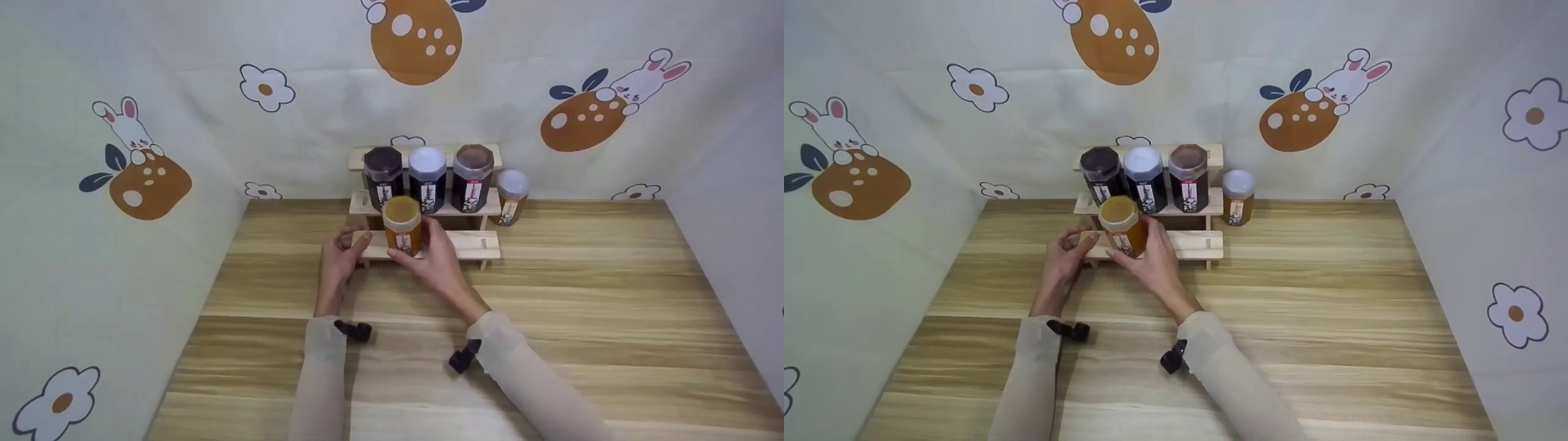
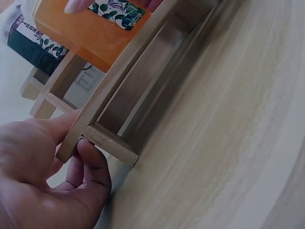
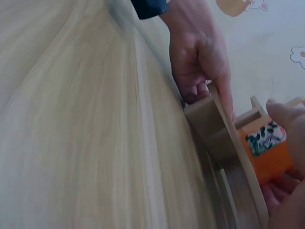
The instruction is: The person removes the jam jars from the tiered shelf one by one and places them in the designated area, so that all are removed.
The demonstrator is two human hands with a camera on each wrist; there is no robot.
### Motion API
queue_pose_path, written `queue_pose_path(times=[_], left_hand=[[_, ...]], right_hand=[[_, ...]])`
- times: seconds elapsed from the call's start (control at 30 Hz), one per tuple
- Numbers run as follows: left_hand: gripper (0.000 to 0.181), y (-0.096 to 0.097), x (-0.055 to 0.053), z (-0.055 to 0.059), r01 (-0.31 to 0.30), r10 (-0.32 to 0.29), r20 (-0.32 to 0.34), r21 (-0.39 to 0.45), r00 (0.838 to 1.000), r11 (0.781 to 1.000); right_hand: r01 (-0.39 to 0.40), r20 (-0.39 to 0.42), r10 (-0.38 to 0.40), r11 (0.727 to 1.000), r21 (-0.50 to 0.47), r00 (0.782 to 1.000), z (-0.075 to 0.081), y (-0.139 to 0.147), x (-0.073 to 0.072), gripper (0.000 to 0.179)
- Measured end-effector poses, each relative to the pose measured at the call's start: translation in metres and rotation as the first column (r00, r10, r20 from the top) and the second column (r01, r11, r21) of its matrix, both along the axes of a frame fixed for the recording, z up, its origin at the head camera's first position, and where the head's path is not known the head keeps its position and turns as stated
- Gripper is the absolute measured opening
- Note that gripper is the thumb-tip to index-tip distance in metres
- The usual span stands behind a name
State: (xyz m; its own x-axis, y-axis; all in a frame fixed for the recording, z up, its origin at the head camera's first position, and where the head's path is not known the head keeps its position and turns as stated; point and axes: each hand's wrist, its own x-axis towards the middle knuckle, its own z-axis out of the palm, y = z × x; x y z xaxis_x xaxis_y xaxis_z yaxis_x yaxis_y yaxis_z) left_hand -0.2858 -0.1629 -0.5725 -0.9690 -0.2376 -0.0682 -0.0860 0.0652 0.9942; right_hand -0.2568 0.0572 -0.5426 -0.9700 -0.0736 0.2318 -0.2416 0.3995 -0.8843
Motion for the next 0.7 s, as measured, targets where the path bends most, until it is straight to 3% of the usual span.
queue_pose_path(times=[0.23, 0.5, 0.7], left_hand=[[0.036, -0.003, 0.000, 0.004, -0.031, 0.034, 0.046, -0.069, 0.998, 0.997], [0.037, -0.007, 0.000, 0.006, -0.051, 0.043, 0.088, 0.098, 0.995, 0.994], [0.041, -0.008, -0.001, 0.005, -0.047, 0.038, 0.097, 0.097, 0.995, 0.994]], right_hand=[[0.070, -0.022, -0.069, 0.997, 0.027, 0.997, -0.002, -0.008, 0.000, 0.084], [0.045, 0.021, -0.044, 0.999, -0.031, 0.999, 0.002, 0.000, 0.004, 0.074], [0.070, 0.010, -0.069, 0.997, -0.029, 0.998, 0.003, 0.009, 0.005, 0.075]])
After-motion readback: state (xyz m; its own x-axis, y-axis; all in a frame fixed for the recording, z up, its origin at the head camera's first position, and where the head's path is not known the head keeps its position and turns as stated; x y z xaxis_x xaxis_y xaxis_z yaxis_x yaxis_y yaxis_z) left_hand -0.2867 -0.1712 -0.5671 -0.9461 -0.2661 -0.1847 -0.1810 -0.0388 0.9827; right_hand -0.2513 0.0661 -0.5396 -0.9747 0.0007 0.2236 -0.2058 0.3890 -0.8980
